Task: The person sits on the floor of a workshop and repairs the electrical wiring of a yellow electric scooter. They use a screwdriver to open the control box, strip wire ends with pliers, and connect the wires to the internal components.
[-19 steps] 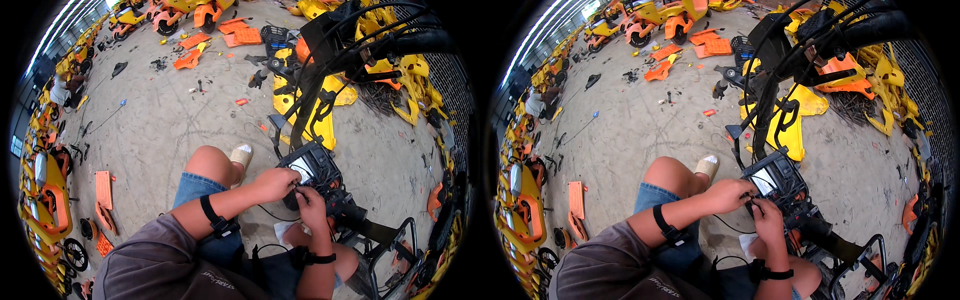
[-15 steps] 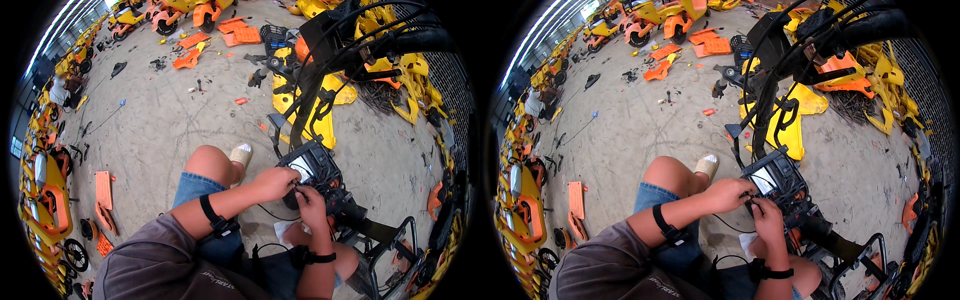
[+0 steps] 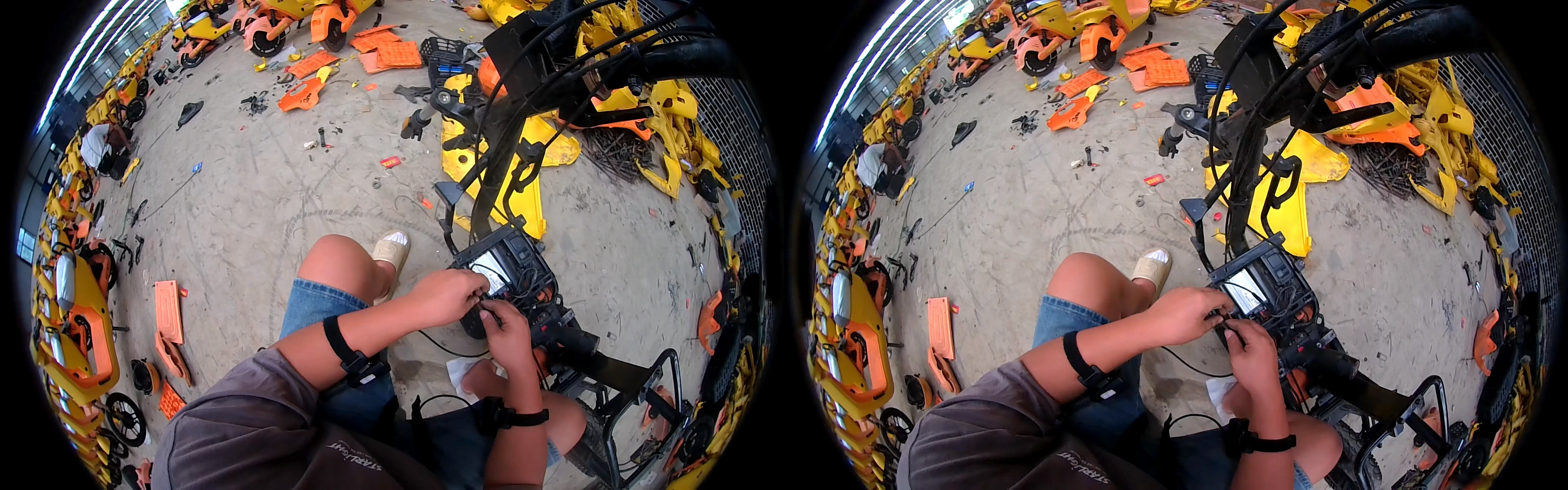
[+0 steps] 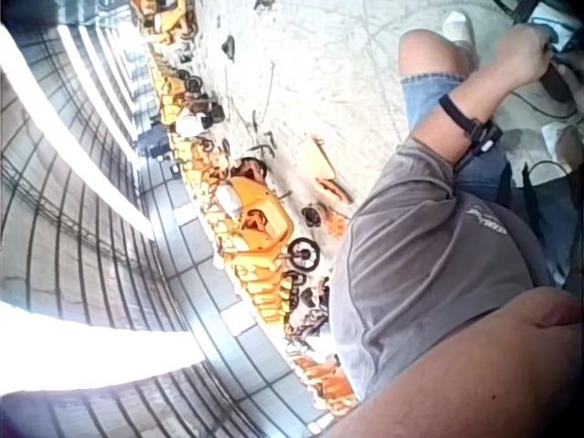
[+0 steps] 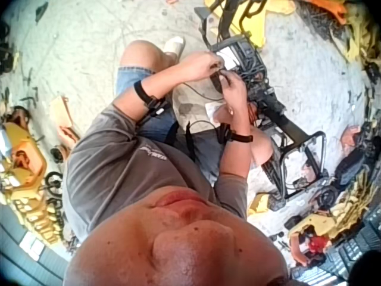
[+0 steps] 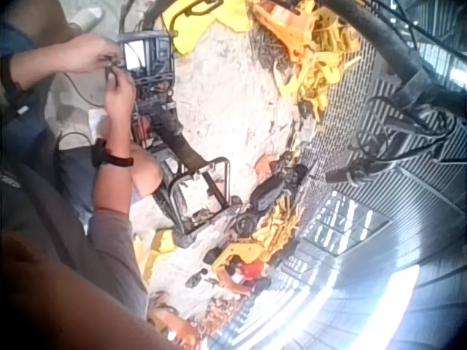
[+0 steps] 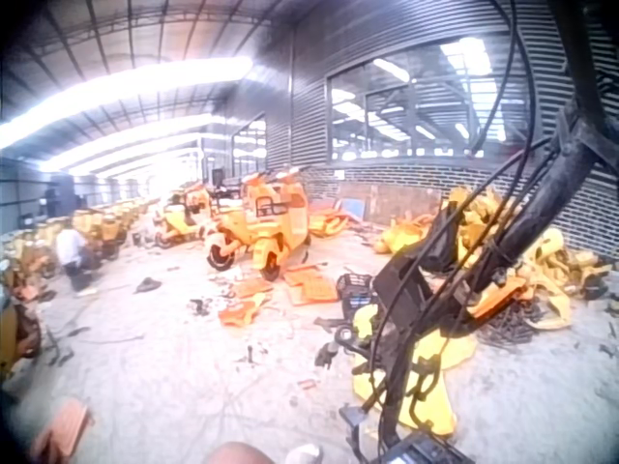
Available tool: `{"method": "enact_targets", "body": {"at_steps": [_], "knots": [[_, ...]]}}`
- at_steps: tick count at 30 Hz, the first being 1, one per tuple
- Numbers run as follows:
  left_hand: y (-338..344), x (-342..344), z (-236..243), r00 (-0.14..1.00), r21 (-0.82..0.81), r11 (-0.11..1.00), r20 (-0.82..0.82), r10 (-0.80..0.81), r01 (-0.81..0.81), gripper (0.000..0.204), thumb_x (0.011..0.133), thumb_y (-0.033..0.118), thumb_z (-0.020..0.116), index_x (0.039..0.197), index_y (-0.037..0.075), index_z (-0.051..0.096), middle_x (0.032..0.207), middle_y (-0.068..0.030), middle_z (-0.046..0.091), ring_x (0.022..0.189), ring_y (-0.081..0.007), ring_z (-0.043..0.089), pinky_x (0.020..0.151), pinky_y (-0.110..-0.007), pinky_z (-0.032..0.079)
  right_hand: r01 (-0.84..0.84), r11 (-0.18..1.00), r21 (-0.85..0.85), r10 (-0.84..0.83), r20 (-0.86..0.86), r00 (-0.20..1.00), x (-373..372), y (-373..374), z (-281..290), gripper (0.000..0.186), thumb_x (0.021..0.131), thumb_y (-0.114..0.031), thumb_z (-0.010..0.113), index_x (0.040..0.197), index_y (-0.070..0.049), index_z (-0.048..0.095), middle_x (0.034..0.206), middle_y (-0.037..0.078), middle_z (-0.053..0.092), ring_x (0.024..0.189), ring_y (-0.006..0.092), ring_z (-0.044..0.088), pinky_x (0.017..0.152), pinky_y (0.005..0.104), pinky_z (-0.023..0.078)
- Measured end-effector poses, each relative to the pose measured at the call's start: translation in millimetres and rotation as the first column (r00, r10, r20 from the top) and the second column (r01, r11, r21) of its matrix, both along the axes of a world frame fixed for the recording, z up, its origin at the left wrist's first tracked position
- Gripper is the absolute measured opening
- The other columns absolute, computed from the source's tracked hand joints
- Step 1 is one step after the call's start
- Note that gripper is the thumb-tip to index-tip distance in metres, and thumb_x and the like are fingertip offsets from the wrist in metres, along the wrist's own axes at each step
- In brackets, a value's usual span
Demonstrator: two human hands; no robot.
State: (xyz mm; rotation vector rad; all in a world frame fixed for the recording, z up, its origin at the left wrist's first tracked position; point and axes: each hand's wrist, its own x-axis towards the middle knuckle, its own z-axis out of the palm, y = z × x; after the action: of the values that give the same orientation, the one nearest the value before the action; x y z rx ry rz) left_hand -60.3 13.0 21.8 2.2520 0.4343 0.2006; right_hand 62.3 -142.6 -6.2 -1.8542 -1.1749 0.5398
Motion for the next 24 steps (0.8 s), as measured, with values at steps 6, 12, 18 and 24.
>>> {"method": "enact_targets", "body": {"at_steps": [6,12,18,24], "knots": [[0.3,-0.5,0.9,1.000,0.000,1.000,-0.002,-0.001,0.001,0.022,0.082,0.008,0.067,0.104,0.006,0.064,0.097,-0.0131,0.070,0.094,-0.0350,0.065,0.078,-0.044,0.052,0.005,1.000,-0.011,-0.005,-0.004,1.000,0.1,-0.4,-1.6,0.019,0.086,-0.008,0.066,0.103,0.000,0.069,0.102,0.017,0.069,0.096,0.0350,0.065,0.086,0.0385,0.051],[-0.1,-0.5,-1.4,1.000,0.008,1.000,0.000,0.001,-0.001,0.023,0.082,0.008,0.068,0.105,0.006,0.065,0.097,-0.0124,0.070,0.094,-0.0342,0.066,0.078,-0.043,0.052,-0.006,1.000,-0.018,0.005,-0.025,1.000,-0.6,0.3,1.1,0.020,0.086,-0.008,0.066,0.104,0.001,0.069,0.101,0.017,0.069,0.096,0.0354,0.065,0.085,0.0384,0.051],[0.0,-0.2,-1.0,1.000,0.005,1.000,-0.002,0.006,-0.006,0.024,0.081,0.008,0.068,0.104,0.007,0.065,0.097,-0.0122,0.070,0.094,-0.0338,0.066,0.077,-0.043,0.052,-0.008,1.000,-0.012,0.008,-0.004,1.000,-1.6,0.8,5.0,0.020,0.086,-0.008,0.065,0.103,0.001,0.069,0.101,0.017,0.069,0.095,0.0353,0.066,0.085,0.0384,0.051],[0.6,0.0,1.0,1.000,-0.003,1.000,-0.003,0.001,-0.001,0.023,0.081,0.009,0.068,0.104,0.007,0.065,0.096,-0.0126,0.070,0.093,-0.0338,0.066,0.076,-0.043,0.052,-0.006,1.000,-0.013,0.006,-0.012,1.000,-0.9,0.8,3.1,0.019,0.086,-0.007,0.066,0.102,0.001,0.069,0.100,0.018,0.069,0.094,0.0350,0.066,0.084,0.0381,0.051]]}}
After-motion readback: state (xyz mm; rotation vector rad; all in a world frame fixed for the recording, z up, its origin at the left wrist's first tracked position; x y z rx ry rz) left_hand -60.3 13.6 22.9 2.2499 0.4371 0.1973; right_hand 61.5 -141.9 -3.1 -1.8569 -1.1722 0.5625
